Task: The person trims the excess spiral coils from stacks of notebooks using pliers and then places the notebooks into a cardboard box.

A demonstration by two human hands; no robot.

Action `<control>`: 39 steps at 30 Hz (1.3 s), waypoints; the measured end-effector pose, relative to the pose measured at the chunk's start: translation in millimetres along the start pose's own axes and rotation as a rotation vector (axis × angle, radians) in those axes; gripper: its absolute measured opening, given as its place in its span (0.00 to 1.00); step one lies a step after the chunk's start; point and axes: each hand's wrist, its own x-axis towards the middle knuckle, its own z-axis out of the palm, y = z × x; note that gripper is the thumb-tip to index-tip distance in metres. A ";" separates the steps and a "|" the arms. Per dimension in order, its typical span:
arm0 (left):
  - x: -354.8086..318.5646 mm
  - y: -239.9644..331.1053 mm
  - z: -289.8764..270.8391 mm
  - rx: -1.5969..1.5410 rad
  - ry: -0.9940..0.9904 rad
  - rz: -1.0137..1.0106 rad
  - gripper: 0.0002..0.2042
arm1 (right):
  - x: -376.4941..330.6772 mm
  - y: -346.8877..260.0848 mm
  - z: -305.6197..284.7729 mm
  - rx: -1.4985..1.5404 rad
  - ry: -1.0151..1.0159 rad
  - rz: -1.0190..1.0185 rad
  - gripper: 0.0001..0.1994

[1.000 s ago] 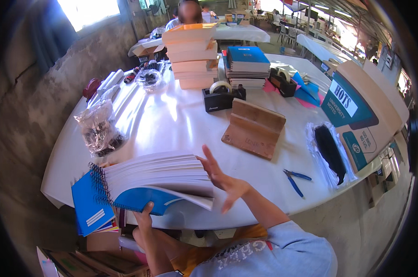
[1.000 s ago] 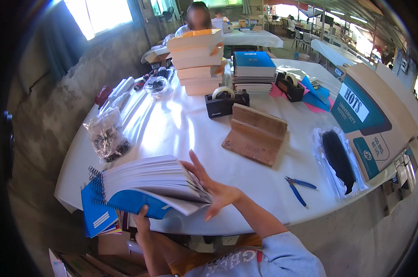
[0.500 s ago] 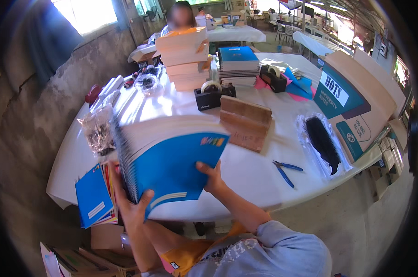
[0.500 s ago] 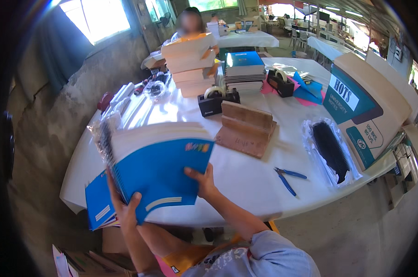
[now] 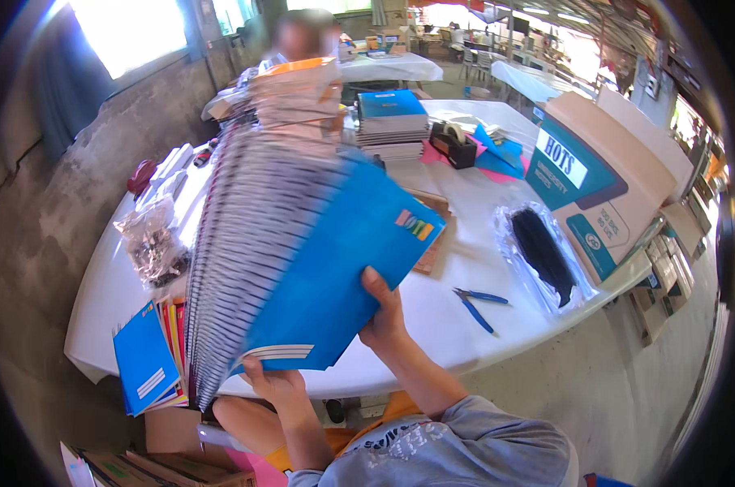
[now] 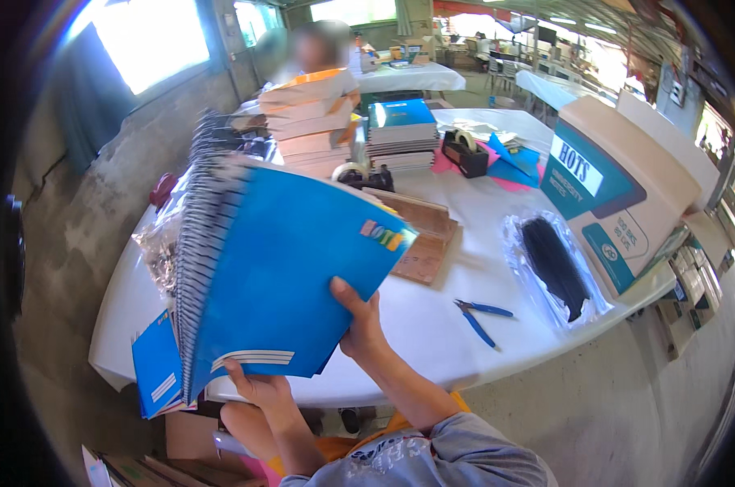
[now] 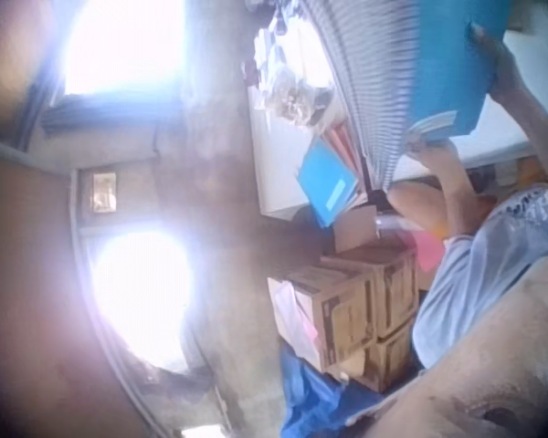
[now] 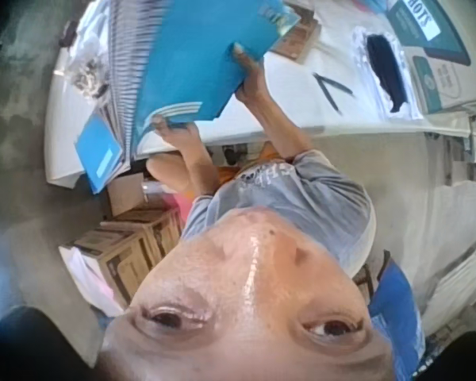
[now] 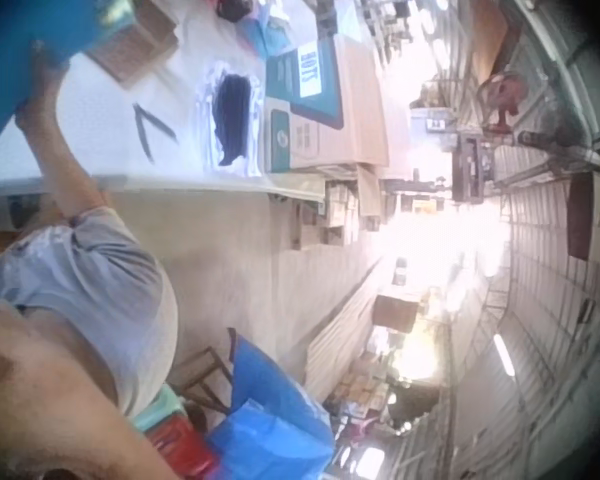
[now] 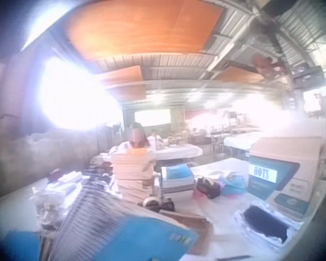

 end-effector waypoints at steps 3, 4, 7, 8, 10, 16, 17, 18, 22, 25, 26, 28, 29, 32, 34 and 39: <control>5.6 1.1 -5.0 0.007 -0.134 -0.131 0.35 | -3.5 -0.4 3.5 -0.085 0.039 -0.014 0.34; 9.0 -2.3 -9.5 -0.088 -0.173 -0.189 0.35 | -3.9 0.3 5.9 -0.066 0.048 -0.023 0.31; 14.0 -19.4 -4.1 -0.135 -0.148 -0.183 0.38 | -2.9 8.6 -0.9 -0.200 -0.008 -0.093 0.31; 17.1 -22.4 0.6 -0.117 -0.108 -0.236 0.38 | -3.4 6.1 -2.6 -0.245 -0.043 -0.052 0.38; 21.8 -26.6 7.6 -0.107 -0.074 -0.292 0.38 | 2.0 -3.6 -21.1 -0.469 -0.186 -0.167 0.41; 101.2 5.3 -60.9 0.156 0.124 0.363 0.28 | 11.7 -112.7 -113.9 -1.742 -0.123 -0.135 0.47; 104.7 10.8 -60.7 0.220 0.132 0.449 0.28 | 2.9 -125.4 -132.3 -1.971 0.070 -0.022 0.47; 106.7 24.2 -58.3 0.285 0.139 0.537 0.27 | -8.1 -131.2 -144.3 -2.186 0.262 0.099 0.47; 82.0 34.7 -60.9 0.757 -0.008 0.505 0.24 | -42.6 -128.3 -195.9 -2.353 0.295 0.187 0.42; 42.5 33.8 -70.2 1.439 -0.189 0.079 0.22 | -62.6 -112.9 -246.8 -2.390 0.172 -0.077 0.34; 30.6 36.5 -77.1 1.639 -0.262 -0.082 0.21 | -65.1 -106.6 -256.3 -2.390 0.145 -0.311 0.30; 22.1 25.3 -103.0 1.545 -0.522 0.408 0.20 | -61.2 -98.3 -236.1 -2.327 0.210 -0.239 0.27; 16.4 18.4 -116.7 1.353 -0.667 0.775 0.19 | -60.6 -101.7 -220.6 -2.303 0.296 -0.180 0.25; 9.7 19.3 -109.1 1.355 -0.638 0.706 0.18 | -34.5 -82.3 -179.2 -1.813 0.146 -0.219 0.23; 9.6 22.7 -110.3 1.393 -0.616 0.717 0.17 | -6.5 -70.2 -159.0 -1.881 -0.205 -0.188 0.20; 29.6 17.9 -166.2 1.316 -0.331 0.506 0.15 | 49.5 -40.3 -150.6 -1.976 -0.354 -0.294 0.22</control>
